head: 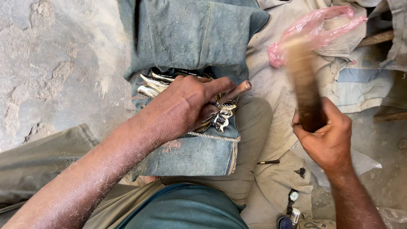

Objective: The person uses a hammer and chisel to shape a decorative metal piece resting on a cloth-covered lap. They repeatedly strike the chisel to refine the metal's form, occasionally adjusting the piece's position.

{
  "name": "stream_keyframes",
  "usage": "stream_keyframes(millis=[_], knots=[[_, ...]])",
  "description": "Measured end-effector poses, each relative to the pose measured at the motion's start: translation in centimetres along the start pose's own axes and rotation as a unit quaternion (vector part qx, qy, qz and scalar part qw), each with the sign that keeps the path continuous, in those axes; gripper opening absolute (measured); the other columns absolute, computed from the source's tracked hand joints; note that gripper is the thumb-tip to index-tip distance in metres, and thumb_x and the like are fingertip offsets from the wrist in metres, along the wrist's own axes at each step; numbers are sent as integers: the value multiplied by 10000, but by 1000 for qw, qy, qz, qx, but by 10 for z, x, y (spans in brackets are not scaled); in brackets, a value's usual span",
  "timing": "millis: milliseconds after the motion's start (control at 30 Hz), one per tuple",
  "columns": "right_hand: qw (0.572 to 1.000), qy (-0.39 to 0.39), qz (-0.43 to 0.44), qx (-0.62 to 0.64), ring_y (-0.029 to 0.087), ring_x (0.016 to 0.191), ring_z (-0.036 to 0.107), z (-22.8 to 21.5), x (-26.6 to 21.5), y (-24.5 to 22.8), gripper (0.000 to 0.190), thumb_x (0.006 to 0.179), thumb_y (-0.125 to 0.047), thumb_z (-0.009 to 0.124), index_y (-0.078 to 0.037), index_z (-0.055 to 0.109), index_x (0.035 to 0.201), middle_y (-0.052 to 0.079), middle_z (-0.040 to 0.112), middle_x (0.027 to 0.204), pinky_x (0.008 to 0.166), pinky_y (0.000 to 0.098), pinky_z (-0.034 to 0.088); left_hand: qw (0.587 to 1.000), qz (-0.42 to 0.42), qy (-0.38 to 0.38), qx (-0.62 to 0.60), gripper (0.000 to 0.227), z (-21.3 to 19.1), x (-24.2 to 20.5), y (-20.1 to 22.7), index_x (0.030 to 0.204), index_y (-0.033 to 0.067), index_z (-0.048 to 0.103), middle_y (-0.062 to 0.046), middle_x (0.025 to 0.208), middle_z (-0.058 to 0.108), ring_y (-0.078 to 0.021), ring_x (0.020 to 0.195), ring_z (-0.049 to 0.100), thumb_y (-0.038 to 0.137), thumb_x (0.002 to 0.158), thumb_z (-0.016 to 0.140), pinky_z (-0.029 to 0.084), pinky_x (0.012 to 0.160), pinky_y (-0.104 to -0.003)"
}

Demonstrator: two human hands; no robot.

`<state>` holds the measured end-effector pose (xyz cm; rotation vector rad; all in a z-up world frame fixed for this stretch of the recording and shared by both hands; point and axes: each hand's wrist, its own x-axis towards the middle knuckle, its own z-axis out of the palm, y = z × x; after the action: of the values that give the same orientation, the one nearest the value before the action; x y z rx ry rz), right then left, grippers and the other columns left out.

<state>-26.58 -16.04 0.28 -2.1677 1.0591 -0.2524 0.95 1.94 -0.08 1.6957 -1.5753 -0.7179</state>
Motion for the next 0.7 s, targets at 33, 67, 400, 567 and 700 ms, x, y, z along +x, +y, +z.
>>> stream_keyframes(millis=[33,67,400,567,700], knots=[[993,24,37,112,77,787,635,0,-2,0,283,822,35,733,-51,614,1063,23,690,928,644,273,522,1000,-2,-5,-16,475,-1,1,-1,1273,106,568,-157,813,731,-368,750,725,68,829,732,558,654,-506],[999,2,-7,38,94,796,655,0,-2,0,265,819,55,725,-37,619,1043,33,695,917,676,280,541,1000,5,-3,-11,459,-1,-1,-2,1272,114,575,-161,806,729,-369,752,726,76,844,735,559,662,-507],[999,-2,-28,-23,94,863,669,3,-13,11,275,810,74,748,-21,632,1041,28,694,939,785,271,559,1000,15,13,-13,466,0,-5,-4,1266,118,576,-146,779,731,-367,763,728,86,836,753,560,674,-498],[997,9,-56,-45,97,891,661,-2,-16,8,293,807,84,739,-18,634,1060,23,697,959,829,266,546,999,48,22,-10,487,-1,-9,-7,1279,113,590,-167,799,719,-382,757,711,45,824,751,540,674,-517],[998,14,-48,-27,93,891,645,-4,-13,4,283,820,70,751,-25,629,1057,34,688,961,827,266,538,998,50,31,-5,470,0,-8,-8,1253,99,588,-175,791,706,-396,784,705,71,817,760,538,688,-525]])
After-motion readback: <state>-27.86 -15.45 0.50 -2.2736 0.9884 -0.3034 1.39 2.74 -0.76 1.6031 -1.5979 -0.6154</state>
